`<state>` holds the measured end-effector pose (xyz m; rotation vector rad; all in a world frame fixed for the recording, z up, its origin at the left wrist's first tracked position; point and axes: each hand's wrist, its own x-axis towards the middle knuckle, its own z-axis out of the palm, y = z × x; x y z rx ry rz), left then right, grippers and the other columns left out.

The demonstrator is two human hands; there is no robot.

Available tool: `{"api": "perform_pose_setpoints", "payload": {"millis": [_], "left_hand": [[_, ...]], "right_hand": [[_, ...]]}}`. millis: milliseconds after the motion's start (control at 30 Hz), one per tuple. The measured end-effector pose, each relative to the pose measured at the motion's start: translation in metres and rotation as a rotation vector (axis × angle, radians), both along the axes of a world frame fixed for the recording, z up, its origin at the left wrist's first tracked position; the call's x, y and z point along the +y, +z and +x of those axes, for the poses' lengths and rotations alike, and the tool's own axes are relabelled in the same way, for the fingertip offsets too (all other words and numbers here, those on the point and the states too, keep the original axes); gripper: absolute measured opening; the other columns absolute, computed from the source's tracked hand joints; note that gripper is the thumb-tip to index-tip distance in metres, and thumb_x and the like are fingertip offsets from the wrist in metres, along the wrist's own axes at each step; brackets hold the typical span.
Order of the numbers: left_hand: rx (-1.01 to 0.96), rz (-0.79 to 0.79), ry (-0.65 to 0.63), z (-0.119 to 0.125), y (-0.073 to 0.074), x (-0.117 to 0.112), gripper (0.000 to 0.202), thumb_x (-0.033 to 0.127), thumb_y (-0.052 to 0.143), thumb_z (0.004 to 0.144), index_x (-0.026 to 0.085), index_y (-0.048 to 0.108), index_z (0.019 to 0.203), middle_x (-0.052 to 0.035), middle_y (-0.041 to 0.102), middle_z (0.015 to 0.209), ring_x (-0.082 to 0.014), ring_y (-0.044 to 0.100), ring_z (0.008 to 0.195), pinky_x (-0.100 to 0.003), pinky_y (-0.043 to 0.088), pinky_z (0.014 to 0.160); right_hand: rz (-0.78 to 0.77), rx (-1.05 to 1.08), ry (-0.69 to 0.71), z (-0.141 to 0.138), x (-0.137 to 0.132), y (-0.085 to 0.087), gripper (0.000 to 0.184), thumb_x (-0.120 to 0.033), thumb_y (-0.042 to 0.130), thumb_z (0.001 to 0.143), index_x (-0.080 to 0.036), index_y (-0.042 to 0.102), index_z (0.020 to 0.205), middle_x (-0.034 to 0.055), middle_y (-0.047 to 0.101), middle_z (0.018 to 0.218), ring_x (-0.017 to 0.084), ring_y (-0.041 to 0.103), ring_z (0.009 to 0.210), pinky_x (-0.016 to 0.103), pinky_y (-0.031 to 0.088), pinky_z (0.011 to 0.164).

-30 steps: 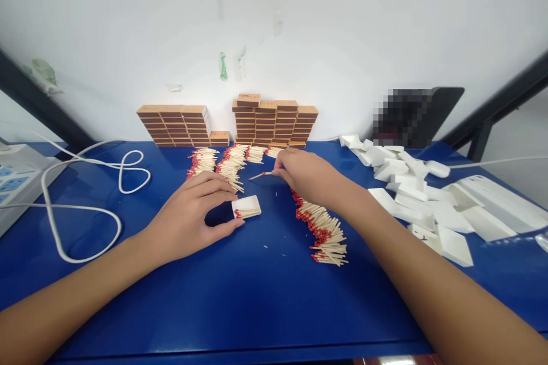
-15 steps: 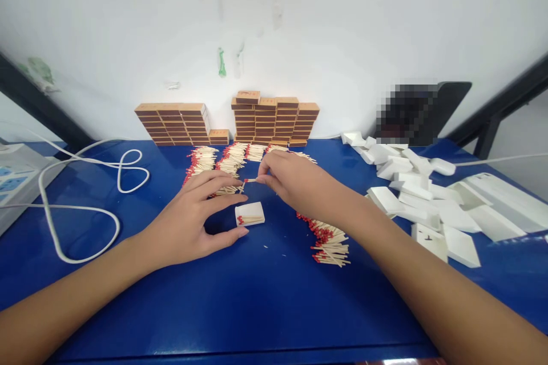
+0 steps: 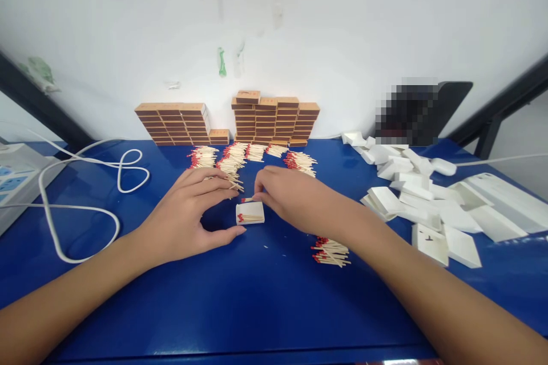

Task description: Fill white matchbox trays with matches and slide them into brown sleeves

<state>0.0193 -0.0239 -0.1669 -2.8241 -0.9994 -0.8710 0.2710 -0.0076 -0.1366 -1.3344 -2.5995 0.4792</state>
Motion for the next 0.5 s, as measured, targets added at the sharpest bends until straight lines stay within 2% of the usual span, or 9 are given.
{"api": "perform_pose_setpoints", "payload": {"millis": [167,333,400,500], "left_hand": [[0.017,-0.016,-0.022,0.001,-0.002,-0.001,0.036,0.045,0.083,0.087,0.021,0.078,0.113,-0.0082,0.080,0.120,-0.0329,0.067,0.123,-0.052,0.052,0.108],[0.030,-0.021,-0.042,0.001,-0.003,0.000,0.025,0.039,0.078,0.092,0.021,0.078,0.109,-0.0065,0.081,0.114,-0.0311,0.068,0.120,-0.051,0.052,0.107],[0.032,-0.033,-0.044,0.002,-0.003,0.000,0.022,0.037,0.076,0.093,0.020,0.079,0.108,-0.0061,0.081,0.111,-0.0304,0.069,0.119,-0.051,0.052,0.107],[0.028,-0.047,-0.052,0.002,-0.003,-0.001,0.022,0.037,0.077,0.093,0.020,0.079,0.108,-0.0069,0.081,0.110,-0.0302,0.069,0.116,-0.051,0.053,0.105]], "right_hand": [[-0.016,-0.104,0.030,-0.012,-0.013,-0.012,0.014,-0.024,0.054,0.106,-0.021,0.063,0.097,0.0080,0.073,0.102,0.021,0.066,0.081,0.034,0.045,0.072],[-0.021,-0.032,0.046,-0.010,-0.009,-0.006,0.012,-0.025,0.060,0.103,-0.023,0.067,0.093,0.0039,0.073,0.097,0.020,0.065,0.082,0.032,0.044,0.071],[0.024,0.023,-0.011,-0.007,0.002,-0.003,0.014,-0.027,0.062,0.102,-0.023,0.068,0.091,0.0017,0.071,0.086,0.018,0.062,0.075,0.031,0.041,0.067],[0.136,0.079,-0.172,-0.005,0.026,-0.005,0.015,-0.028,0.063,0.101,-0.021,0.069,0.089,0.0009,0.069,0.077,0.017,0.059,0.069,0.030,0.038,0.064]]}}
